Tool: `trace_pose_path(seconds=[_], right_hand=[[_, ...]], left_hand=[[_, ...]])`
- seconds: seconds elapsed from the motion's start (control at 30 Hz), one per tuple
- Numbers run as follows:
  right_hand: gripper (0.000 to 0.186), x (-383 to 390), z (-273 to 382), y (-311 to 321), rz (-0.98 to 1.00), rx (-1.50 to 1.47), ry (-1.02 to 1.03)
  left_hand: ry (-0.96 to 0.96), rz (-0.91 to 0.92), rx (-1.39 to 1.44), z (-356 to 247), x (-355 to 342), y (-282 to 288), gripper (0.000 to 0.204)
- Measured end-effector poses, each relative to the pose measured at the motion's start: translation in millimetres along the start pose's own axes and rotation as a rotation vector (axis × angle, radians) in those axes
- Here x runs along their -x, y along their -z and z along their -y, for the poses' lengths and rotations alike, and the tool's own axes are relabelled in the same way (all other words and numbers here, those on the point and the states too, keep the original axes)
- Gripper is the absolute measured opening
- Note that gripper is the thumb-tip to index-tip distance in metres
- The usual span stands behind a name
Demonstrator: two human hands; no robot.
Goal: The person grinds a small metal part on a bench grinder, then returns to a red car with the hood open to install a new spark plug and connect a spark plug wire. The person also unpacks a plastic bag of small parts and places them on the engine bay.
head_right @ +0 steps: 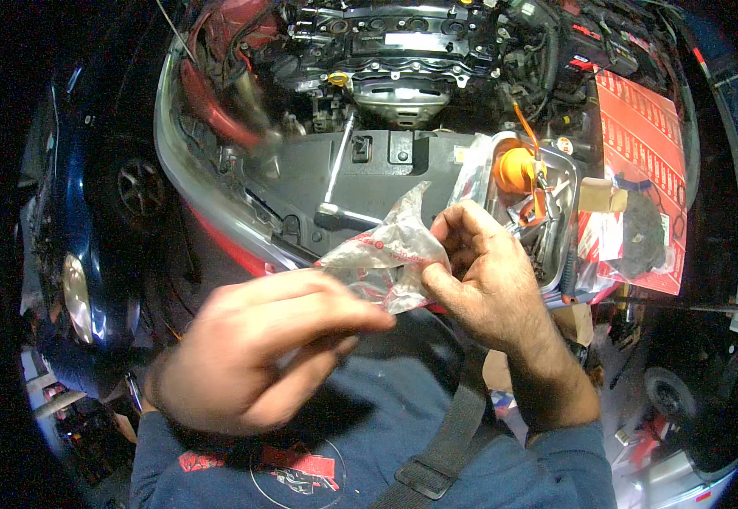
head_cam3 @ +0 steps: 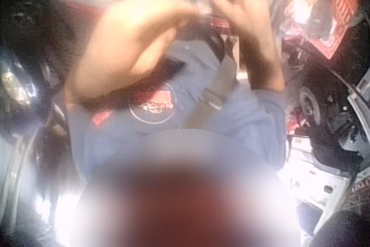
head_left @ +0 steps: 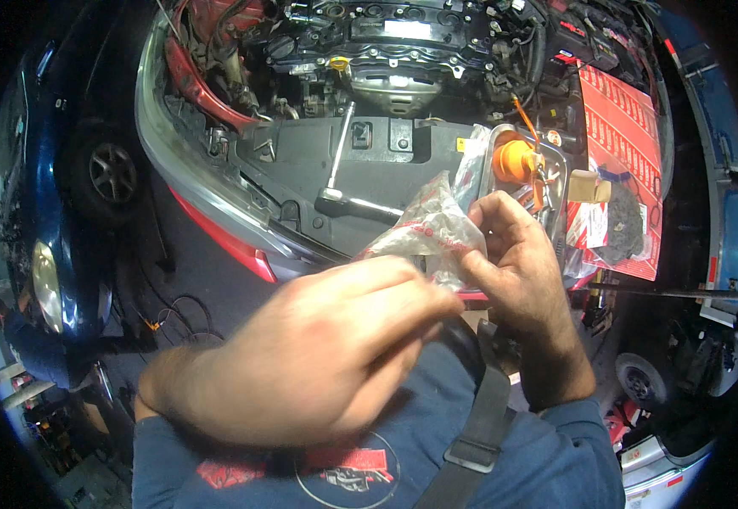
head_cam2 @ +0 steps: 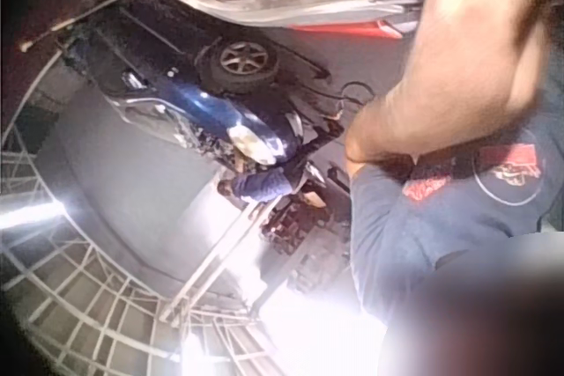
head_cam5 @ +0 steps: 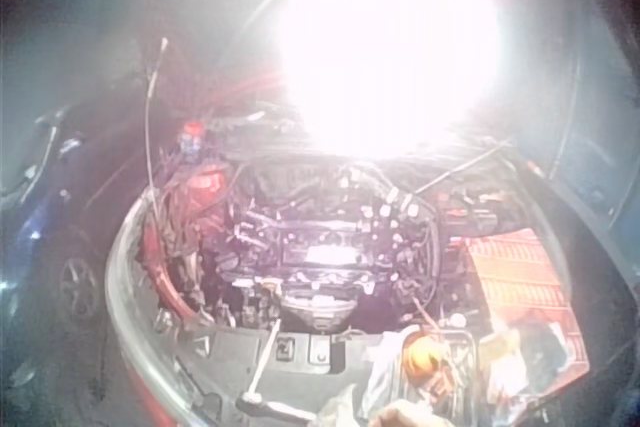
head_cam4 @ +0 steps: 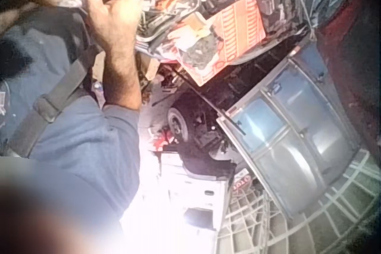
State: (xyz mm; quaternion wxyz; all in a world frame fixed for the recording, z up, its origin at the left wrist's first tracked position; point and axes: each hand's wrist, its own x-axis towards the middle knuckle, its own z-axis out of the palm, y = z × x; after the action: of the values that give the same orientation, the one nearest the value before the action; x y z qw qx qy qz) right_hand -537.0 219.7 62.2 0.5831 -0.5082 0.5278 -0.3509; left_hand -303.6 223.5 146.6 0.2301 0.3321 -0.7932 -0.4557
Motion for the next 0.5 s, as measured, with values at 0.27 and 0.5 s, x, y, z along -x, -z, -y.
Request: trace_pose_path(seconds=[0.27, 0.5], right_hand=[[0.013, -10.1, -24.2, -21.9, 0.058, -0.251, 0.023], [0.035, -8.8, -45.5, 2.9, -0.098, -0.021, 0.119]], left_hand=[[0.34, 0.184, -0.133, 80.2, -16.2, -47.9, 0.027], [0.361, 0.013, -0.169, 87.3, 1.7, -30.9, 0.032]])
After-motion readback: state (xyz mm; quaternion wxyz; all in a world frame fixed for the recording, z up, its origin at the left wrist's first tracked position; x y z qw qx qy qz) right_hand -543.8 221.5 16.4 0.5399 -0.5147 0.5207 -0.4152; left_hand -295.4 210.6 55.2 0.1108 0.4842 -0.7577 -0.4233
